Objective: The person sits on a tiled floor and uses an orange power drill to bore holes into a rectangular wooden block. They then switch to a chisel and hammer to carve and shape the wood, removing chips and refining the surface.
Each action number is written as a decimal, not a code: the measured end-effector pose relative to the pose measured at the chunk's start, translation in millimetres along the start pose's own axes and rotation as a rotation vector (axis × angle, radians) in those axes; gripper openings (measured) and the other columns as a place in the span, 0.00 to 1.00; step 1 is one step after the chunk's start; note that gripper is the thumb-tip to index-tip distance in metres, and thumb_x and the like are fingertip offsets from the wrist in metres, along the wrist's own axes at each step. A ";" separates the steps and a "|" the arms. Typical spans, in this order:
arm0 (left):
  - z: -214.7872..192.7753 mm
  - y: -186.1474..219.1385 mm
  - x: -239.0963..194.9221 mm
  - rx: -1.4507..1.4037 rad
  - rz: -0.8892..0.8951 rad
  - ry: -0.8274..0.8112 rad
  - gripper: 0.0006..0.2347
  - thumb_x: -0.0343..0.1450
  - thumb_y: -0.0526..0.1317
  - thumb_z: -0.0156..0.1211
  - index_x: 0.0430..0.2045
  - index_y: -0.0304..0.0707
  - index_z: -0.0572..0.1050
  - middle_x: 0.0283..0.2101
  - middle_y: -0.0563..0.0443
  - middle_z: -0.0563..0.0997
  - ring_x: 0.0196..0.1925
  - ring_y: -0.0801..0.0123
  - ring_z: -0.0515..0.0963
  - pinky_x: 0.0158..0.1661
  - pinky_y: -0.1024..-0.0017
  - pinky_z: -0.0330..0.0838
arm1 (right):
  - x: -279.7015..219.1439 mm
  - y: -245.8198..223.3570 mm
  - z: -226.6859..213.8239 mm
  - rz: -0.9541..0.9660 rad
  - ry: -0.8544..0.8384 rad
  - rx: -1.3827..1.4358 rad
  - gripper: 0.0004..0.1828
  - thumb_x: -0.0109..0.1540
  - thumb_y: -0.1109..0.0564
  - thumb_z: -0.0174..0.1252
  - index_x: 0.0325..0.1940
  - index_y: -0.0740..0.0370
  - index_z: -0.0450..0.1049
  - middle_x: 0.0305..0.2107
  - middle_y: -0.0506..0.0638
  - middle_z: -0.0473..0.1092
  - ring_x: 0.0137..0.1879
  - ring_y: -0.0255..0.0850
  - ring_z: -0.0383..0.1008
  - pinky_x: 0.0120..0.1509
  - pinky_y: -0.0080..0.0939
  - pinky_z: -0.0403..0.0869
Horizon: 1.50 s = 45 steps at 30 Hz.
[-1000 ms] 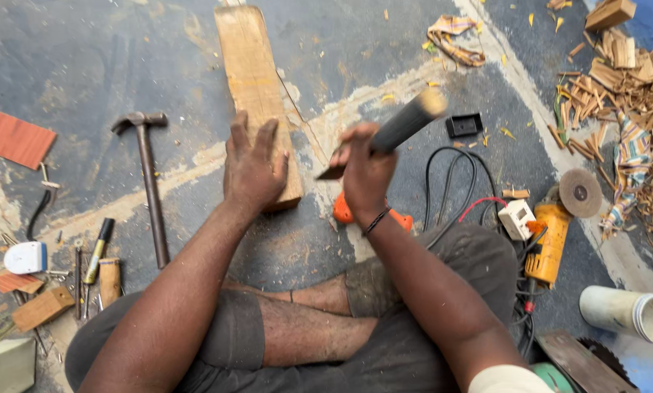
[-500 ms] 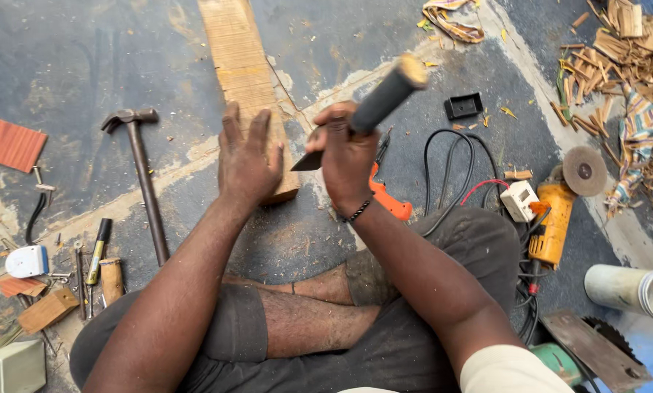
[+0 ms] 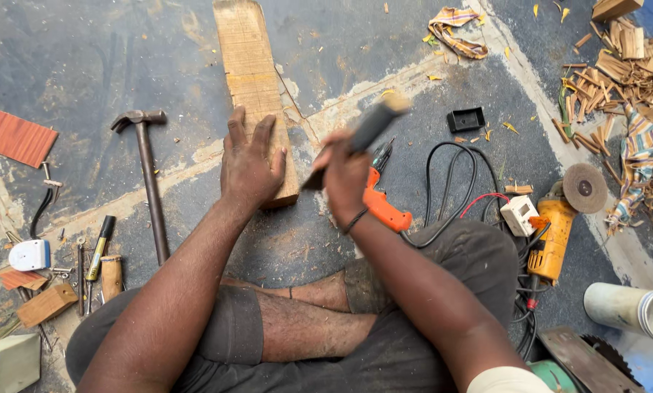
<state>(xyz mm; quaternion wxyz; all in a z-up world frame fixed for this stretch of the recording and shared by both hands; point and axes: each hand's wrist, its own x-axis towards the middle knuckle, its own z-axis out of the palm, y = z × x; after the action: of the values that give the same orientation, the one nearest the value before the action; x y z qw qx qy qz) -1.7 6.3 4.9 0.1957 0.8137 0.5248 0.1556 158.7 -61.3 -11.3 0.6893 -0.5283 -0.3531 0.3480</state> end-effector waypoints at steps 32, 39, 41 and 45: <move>7.9 0.2 -3.6 -0.067 -0.028 0.032 0.27 0.71 0.45 0.61 0.67 0.50 0.62 0.72 0.33 0.48 0.71 0.33 0.57 0.64 0.40 0.63 | 14.3 -50.0 -21.6 -0.197 -0.037 0.169 0.18 0.79 0.48 0.53 0.42 0.63 0.71 0.23 0.45 0.67 0.30 0.33 0.72 0.40 0.36 0.78; 7.9 2.2 -4.2 -0.108 -0.028 0.048 0.27 0.71 0.45 0.61 0.67 0.49 0.63 0.72 0.34 0.50 0.70 0.36 0.61 0.65 0.45 0.66 | -22.2 -15.3 13.0 0.033 -0.056 -0.151 0.12 0.73 0.53 0.51 0.41 0.64 0.68 0.28 0.47 0.72 0.29 0.32 0.71 0.34 0.35 0.74; 12.3 -3.2 0.1 -0.055 0.031 0.137 0.28 0.70 0.45 0.63 0.67 0.48 0.63 0.71 0.31 0.50 0.70 0.33 0.60 0.65 0.44 0.65 | -15.3 -26.3 8.3 -0.054 -0.067 -0.089 0.12 0.74 0.53 0.51 0.42 0.64 0.69 0.27 0.47 0.71 0.29 0.32 0.71 0.37 0.35 0.76; 14.3 -1.4 -2.8 -0.080 -0.008 0.099 0.27 0.69 0.45 0.64 0.65 0.49 0.65 0.71 0.32 0.51 0.71 0.33 0.59 0.64 0.44 0.64 | 0.6 -37.3 4.5 -0.213 -0.061 0.023 0.13 0.76 0.52 0.53 0.43 0.65 0.69 0.25 0.48 0.69 0.31 0.34 0.72 0.40 0.37 0.76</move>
<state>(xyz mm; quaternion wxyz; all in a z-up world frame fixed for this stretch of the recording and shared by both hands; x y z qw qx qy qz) 2.7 2.1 -8.5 0.2025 0.7944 0.5304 0.2158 159.1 -66.1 26.0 0.7174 -0.4690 -0.4239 0.2928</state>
